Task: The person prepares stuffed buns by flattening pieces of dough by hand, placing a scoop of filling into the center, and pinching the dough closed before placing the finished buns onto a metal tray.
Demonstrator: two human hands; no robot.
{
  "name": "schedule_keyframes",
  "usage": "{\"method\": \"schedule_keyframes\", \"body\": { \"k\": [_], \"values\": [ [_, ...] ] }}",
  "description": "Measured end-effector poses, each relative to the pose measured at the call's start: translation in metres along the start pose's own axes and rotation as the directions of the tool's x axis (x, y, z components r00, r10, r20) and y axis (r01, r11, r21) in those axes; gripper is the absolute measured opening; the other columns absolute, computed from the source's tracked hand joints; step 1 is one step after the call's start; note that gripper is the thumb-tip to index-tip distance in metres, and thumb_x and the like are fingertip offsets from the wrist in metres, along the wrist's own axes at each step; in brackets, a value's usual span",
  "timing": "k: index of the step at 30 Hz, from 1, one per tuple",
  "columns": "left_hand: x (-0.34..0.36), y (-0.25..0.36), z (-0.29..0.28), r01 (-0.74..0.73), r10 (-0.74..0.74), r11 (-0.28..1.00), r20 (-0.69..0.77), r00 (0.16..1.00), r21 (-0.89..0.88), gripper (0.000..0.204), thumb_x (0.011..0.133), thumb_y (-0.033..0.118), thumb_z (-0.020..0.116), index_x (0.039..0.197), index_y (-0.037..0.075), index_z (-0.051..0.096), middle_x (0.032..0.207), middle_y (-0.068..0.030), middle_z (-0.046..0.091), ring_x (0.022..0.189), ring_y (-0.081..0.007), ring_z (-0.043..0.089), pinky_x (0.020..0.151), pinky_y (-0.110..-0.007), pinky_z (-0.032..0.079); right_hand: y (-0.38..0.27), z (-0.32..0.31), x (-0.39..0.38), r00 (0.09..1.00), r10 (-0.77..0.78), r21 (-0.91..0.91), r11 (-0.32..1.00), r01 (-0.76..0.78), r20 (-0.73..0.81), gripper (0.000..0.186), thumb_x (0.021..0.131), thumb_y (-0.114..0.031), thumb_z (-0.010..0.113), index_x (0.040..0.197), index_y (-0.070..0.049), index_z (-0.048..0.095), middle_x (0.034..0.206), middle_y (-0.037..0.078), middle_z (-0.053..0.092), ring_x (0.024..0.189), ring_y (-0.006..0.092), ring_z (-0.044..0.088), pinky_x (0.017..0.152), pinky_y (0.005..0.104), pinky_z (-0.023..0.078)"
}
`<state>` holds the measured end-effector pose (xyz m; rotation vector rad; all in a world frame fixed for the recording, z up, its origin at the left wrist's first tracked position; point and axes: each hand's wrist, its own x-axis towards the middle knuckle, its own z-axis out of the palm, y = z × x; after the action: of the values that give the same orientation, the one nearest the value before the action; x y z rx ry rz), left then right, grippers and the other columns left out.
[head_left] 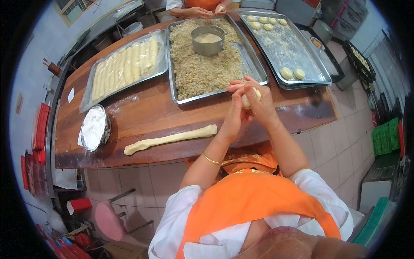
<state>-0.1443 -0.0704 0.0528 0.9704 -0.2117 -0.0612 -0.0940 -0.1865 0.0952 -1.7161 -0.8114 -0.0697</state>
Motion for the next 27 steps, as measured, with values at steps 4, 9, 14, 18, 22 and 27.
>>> {"method": "schedule_keyframes", "body": {
  "k": [4,9,14,18,22,27],
  "values": [
    [-0.003,0.009,-0.005,0.003,-0.002,1.000,0.058,0.998,-0.017,0.061,0.102,0.063,0.034,0.134,0.012,0.046,0.105,0.0026,0.055,0.075,-0.0040,0.047,0.056,-0.019,0.035,-0.005,0.013,0.003,0.959,-0.187,-0.071,0.982,0.176,-0.212,0.052,0.103,-0.046,0.045,0.101,-0.004,0.074,0.118,0.015,0.071,0.129,0.0308,0.056,0.117,0.0486,0.025],
    [0.002,-0.008,-0.021,0.050,-0.051,0.999,0.072,0.996,0.017,0.058,0.103,0.060,0.037,0.131,0.010,0.046,0.105,-0.0004,0.056,0.075,-0.0054,0.049,0.056,-0.020,0.037,-0.005,0.004,-0.002,0.985,-0.171,-0.139,0.976,0.167,-0.012,0.057,0.103,-0.052,0.042,0.103,-0.004,0.074,0.118,0.014,0.071,0.129,0.0299,0.056,0.118,0.0479,0.025],
    [-0.006,0.003,-0.003,0.016,-0.013,0.998,0.061,0.998,-0.057,0.070,0.099,0.067,0.037,0.137,0.009,0.044,0.115,-0.0019,0.057,0.095,-0.0104,0.056,0.071,-0.023,0.047,-0.001,-0.002,-0.005,0.995,-0.067,-0.013,0.998,0.067,-0.067,0.058,0.104,-0.052,0.039,0.107,-0.005,0.074,0.122,0.012,0.070,0.133,0.0287,0.052,0.117,0.0506,0.026],
    [-0.001,-0.001,-0.014,-0.005,0.000,0.999,0.110,0.994,0.047,0.075,0.098,0.068,0.040,0.143,0.009,0.039,0.121,-0.0034,0.056,0.105,-0.0131,0.058,0.078,-0.027,0.051,-0.017,0.019,-0.003,0.976,-0.045,0.185,0.979,0.086,-0.213,0.045,0.104,-0.043,0.046,0.104,-0.009,0.075,0.115,0.008,0.073,0.126,0.0282,0.059,0.116,0.0503,0.028],
    [-0.002,-0.005,-0.025,0.018,-0.030,0.993,0.102,0.994,0.117,0.070,0.099,0.062,0.045,0.143,0.008,0.036,0.119,-0.0041,0.056,0.102,-0.0122,0.058,0.077,-0.026,0.050,-0.006,-0.003,-0.006,0.989,-0.128,-0.071,0.988,0.133,0.073,0.057,0.102,-0.052,0.043,0.109,-0.004,0.073,0.122,0.013,0.069,0.133,0.0300,0.052,0.118,0.0499,0.025],
    [-0.004,0.008,-0.012,-0.016,-0.018,0.980,0.168,0.986,0.198,0.077,0.098,0.070,0.036,0.143,0.008,0.040,0.122,-0.0037,0.056,0.102,-0.0094,0.057,0.073,-0.023,0.048,0.000,-0.001,-0.009,0.991,-0.101,0.027,0.994,0.103,-0.085,0.059,0.103,-0.054,0.039,0.108,-0.006,0.074,0.123,0.012,0.069,0.136,0.0323,0.049,0.118,0.0520,0.023]
  ]
}}
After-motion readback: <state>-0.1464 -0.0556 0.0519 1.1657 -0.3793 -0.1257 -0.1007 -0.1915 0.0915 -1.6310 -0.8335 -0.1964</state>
